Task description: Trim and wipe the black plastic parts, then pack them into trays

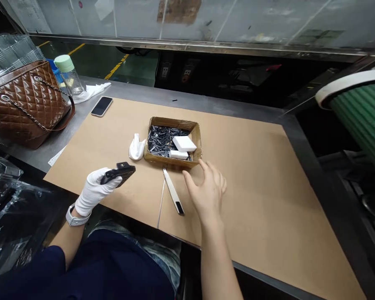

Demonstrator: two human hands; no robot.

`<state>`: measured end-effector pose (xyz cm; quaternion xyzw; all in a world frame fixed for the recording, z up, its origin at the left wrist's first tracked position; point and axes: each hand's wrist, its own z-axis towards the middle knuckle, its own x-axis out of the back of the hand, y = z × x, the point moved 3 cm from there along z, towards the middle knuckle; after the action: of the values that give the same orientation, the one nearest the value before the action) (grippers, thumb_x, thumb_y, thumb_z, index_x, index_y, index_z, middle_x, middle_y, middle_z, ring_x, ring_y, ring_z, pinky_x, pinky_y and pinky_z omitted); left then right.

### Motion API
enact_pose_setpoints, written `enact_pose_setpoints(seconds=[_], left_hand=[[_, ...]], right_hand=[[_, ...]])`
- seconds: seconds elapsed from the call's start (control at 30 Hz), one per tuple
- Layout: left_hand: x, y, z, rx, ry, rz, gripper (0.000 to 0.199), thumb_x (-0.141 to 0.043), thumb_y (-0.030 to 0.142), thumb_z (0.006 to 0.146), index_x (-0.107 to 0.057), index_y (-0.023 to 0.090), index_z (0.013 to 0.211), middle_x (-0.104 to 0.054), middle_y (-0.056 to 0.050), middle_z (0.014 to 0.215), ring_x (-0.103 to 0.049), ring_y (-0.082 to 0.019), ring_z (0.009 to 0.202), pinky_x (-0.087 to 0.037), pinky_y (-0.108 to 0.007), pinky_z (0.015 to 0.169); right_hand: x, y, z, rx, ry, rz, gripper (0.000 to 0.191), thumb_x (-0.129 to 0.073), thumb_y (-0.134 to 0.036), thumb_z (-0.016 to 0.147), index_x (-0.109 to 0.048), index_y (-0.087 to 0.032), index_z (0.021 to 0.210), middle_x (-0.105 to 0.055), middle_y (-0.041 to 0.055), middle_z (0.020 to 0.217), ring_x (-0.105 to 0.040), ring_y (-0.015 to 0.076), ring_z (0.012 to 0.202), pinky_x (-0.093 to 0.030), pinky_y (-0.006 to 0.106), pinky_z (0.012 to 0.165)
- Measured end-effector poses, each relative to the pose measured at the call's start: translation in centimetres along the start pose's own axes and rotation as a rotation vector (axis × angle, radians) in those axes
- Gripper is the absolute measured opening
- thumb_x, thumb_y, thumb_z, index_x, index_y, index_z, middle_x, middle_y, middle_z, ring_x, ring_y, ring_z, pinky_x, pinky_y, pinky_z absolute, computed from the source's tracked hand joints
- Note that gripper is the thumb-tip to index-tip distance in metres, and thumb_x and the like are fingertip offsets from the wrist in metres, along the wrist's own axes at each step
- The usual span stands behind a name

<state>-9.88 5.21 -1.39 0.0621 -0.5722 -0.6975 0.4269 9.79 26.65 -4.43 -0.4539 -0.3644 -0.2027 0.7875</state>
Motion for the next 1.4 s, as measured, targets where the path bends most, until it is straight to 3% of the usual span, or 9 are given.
enact_pose_setpoints(seconds=[0.17, 0.4, 0.6, 0.67, 0.77, 0.87, 1.07, 1.3, 1.4], left_hand=[[0.3, -0.2, -0.1, 0.006, -0.053, 0.103, 0.021, -0.061, 0.036, 0.082, -0.065, 0.017, 0.077, -0.065, -0.001, 0.068, -0.057, -0.011, 0.06, -0.046, -0.022, 0.062], [0.9, -1.3, -0.6, 0.197, -0.059, 0.118, 0.025, -0.055, 0.039, 0.085, -0.068, 0.019, 0.094, -0.071, -0.004, 0.091, -0.066, -0.016, 0.081, -0.05, -0.026, 0.078], [0.8, -2.5, -0.5, 0.297, -0.083, 0.153, 0.026, -0.051, 0.039, 0.087, -0.066, 0.02, 0.096, -0.071, -0.004, 0.091, -0.066, -0.017, 0.08, -0.05, -0.028, 0.076], [0.7, -2.8, -0.4, 0.343, -0.118, 0.159, 0.024, -0.051, 0.039, 0.087, -0.066, 0.022, 0.094, -0.071, -0.003, 0.086, -0.066, -0.017, 0.075, -0.051, -0.028, 0.073], [0.5, -3.3, -0.4, 0.359, -0.137, 0.155, 0.024, -0.052, 0.037, 0.086, -0.064, 0.022, 0.099, -0.072, -0.004, 0.087, -0.067, -0.018, 0.078, -0.052, -0.028, 0.074], [0.2, -3.6, -0.5, 0.302, -0.089, 0.132, 0.026, -0.051, 0.034, 0.086, -0.062, 0.02, 0.105, -0.071, -0.007, 0.097, -0.067, -0.019, 0.088, -0.052, -0.029, 0.081], [-0.5, -3.1, -0.4, 0.209, -0.121, 0.259, 0.022, -0.045, 0.026, 0.088, -0.061, 0.018, 0.101, -0.07, -0.009, 0.095, -0.067, -0.019, 0.086, -0.053, -0.029, 0.077], [-0.1, -3.1, -0.9, 0.295, -0.044, 0.236, 0.022, -0.05, 0.03, 0.086, -0.062, 0.018, 0.099, -0.071, -0.007, 0.088, -0.067, -0.019, 0.079, -0.052, -0.03, 0.075], [-0.2, -3.3, -1.0, 0.292, -0.048, 0.175, 0.026, -0.05, 0.033, 0.086, -0.06, 0.018, 0.105, -0.071, -0.009, 0.097, -0.067, -0.02, 0.088, -0.052, -0.03, 0.08]], right_hand=[[-1.8, -6.9, 1.2, 0.311, -0.054, 0.172, 0.036, -0.049, -0.039, 0.087, -0.058, -0.019, 0.115, -0.065, 0.0122, 0.113, -0.058, 0.0268, 0.109, -0.043, 0.047, 0.095], [-10.3, -14.4, 3.4, 0.621, -0.45, -0.275, 0.02, -0.054, -0.01, 0.077, -0.066, -0.008, 0.094, -0.051, 0.0229, 0.131, -0.04, 0.0359, 0.129, -0.02, 0.058, 0.107], [-8.5, -14.5, 2.4, 0.454, -0.71, 0.17, 0.016, -0.047, -0.027, 0.084, -0.051, -0.019, 0.071, -0.066, 0.0068, 0.076, -0.062, 0.0226, 0.077, -0.047, 0.04, 0.079], [-7.2, -14.9, 0.7, 0.392, -0.837, 0.477, 0.014, -0.046, -0.032, 0.086, -0.049, -0.021, 0.077, -0.066, 0.0053, 0.081, -0.062, 0.0201, 0.076, -0.048, 0.034, 0.069], [-6.6, -16.0, -1.6, 0.467, -0.874, 0.731, 0.012, -0.045, -0.032, 0.089, -0.052, -0.023, 0.093, -0.062, 0.0098, 0.115, -0.056, 0.0229, 0.111, -0.045, 0.038, 0.088], [-7.7, -17.0, -3.0, 0.498, -0.836, 0.72, 0.017, -0.046, -0.033, 0.09, -0.054, -0.023, 0.102, -0.052, 0.0111, 0.132, -0.039, 0.0239, 0.131, -0.032, 0.044, 0.104], [-9.0, -17.5, -3.3, 0.3, -0.612, 0.668, 0.021, -0.04, -0.034, 0.091, -0.052, -0.022, 0.078, -0.061, 0.0083, 0.095, -0.056, 0.0224, 0.098, -0.042, 0.041, 0.089], [-8.8, -16.9, -2.9, 0.354, -0.759, 0.811, 0.029, -0.03, -0.037, 0.095, -0.053, -0.021, 0.1, -0.058, 0.0092, 0.109, -0.051, 0.0207, 0.108, -0.038, 0.038, 0.095], [-8.8, -16.9, -3.1, 0.436, -0.746, 0.706, 0.021, -0.042, -0.041, 0.09, -0.05, -0.022, 0.088, -0.057, 0.0078, 0.101, -0.051, 0.0219, 0.099, -0.04, 0.038, 0.09]])
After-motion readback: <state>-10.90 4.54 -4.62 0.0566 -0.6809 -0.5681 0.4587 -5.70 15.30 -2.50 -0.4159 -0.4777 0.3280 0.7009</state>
